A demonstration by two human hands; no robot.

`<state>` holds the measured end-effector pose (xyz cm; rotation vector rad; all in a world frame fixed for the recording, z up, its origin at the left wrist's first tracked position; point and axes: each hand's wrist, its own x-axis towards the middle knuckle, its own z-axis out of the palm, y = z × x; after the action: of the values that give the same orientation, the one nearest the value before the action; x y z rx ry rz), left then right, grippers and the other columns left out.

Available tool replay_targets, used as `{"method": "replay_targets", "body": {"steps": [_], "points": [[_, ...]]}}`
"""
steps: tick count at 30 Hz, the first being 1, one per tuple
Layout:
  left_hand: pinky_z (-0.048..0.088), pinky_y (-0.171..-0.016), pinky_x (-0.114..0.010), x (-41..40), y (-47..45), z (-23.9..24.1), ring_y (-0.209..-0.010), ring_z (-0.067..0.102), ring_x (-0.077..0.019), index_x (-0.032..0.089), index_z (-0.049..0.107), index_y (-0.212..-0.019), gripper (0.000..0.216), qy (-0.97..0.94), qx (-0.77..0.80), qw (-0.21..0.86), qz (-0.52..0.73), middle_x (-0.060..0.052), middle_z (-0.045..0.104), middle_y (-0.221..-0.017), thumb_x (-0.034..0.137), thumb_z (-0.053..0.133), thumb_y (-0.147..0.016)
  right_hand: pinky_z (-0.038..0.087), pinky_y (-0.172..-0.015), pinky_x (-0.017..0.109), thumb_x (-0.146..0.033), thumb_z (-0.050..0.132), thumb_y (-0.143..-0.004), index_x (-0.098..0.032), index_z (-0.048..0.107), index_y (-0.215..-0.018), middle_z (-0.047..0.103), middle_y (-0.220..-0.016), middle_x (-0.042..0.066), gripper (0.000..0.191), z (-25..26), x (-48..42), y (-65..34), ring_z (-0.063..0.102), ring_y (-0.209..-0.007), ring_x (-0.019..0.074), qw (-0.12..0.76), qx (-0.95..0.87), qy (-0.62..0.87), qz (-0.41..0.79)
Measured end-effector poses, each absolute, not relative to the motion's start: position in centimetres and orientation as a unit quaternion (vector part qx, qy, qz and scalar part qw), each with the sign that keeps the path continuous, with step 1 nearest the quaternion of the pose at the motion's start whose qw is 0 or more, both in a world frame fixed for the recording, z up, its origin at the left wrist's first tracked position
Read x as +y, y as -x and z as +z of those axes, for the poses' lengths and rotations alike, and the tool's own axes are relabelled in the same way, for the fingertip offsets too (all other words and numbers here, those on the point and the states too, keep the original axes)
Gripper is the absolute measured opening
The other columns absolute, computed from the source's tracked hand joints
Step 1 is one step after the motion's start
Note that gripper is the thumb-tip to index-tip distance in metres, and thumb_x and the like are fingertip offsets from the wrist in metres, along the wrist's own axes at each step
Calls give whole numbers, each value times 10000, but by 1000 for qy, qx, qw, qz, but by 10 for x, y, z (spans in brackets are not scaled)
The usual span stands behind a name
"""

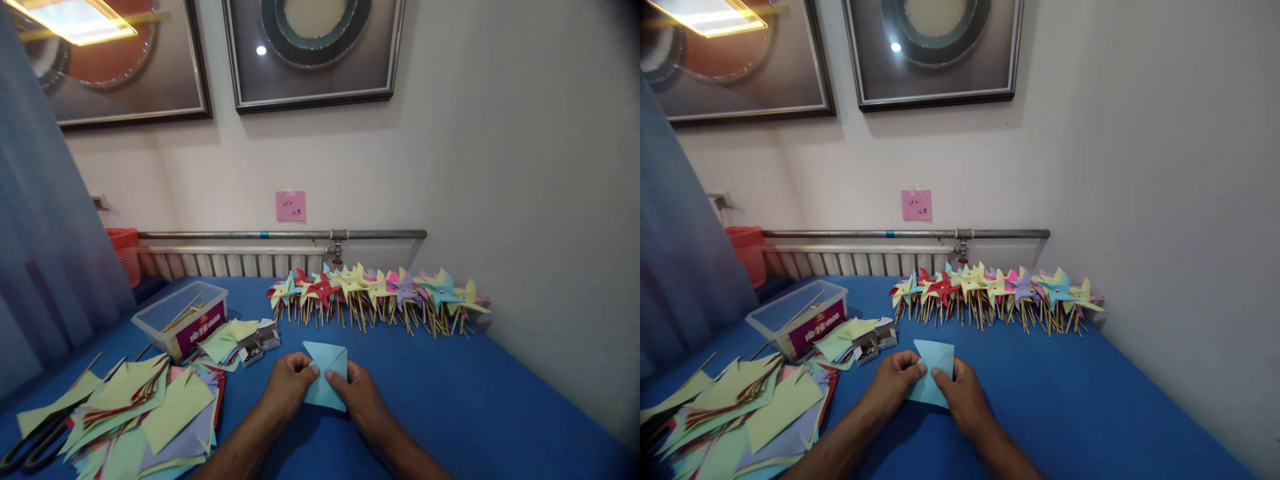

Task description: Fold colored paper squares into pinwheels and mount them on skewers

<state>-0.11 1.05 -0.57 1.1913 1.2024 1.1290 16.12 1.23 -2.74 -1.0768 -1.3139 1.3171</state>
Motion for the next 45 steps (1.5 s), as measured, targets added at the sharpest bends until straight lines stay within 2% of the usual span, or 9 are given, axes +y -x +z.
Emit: {"method": "replay_targets", "body": {"steps": [11, 28, 36, 42, 45], "points": [[273, -512, -252, 13, 2, -9, -485, 404, -93, 192, 562, -625, 395, -500, 503, 533, 462, 54, 506, -521, 515, 787, -593, 461, -581, 286, -484, 762, -715, -151, 760, -891, 713, -725, 36, 377, -27, 12, -160, 598, -627, 188, 472, -532, 457, 535], [260, -506, -249, 8, -1, 0, -458, 361, -78, 200, 530, -590, 422, -473, 504, 548, 472, 62, 485, -479, 531, 789, -550, 483, -606, 303, -551, 753, -748, -140, 756, -936, 745, -777, 67, 452, -29, 13, -160, 622, -645, 204, 471, -541, 441, 540], [262, -493, -249, 10, -2, -5, -448, 362, -83, 210, 514, -570, 410, -469, 502, 537, 489, 62, 475, -470, 520, 782, -555, 489, -639, 309, -521, 736, -760, -143, 739, -945, 740, -796, 61, 421, -20, 9, -159, 629, -693, 213, 466, -550, 434, 541], [252, -487, -246, 13, 6, 1, -458, 343, -86, 214, 504, -554, 380, -463, 527, 495, 513, 68, 442, -467, 493, 762, -572, 461, -620, 299, -544, 725, -778, -181, 685, -898, 673, -706, 15, 384, -18, 11, -160, 593, -636, 187, 481, -536, 433, 541], [256, -492, -243, 15, 11, 4, -470, 344, -89, 214, 500, -548, 362, -455, 526, 487, 528, 66, 442, -478, 467, 757, -573, 462, -631, 303, -538, 702, -785, -189, 660, -952, 639, -689, -1, 389, -18, 12, -161, 593, -636, 188, 489, -538, 434, 532]]}}
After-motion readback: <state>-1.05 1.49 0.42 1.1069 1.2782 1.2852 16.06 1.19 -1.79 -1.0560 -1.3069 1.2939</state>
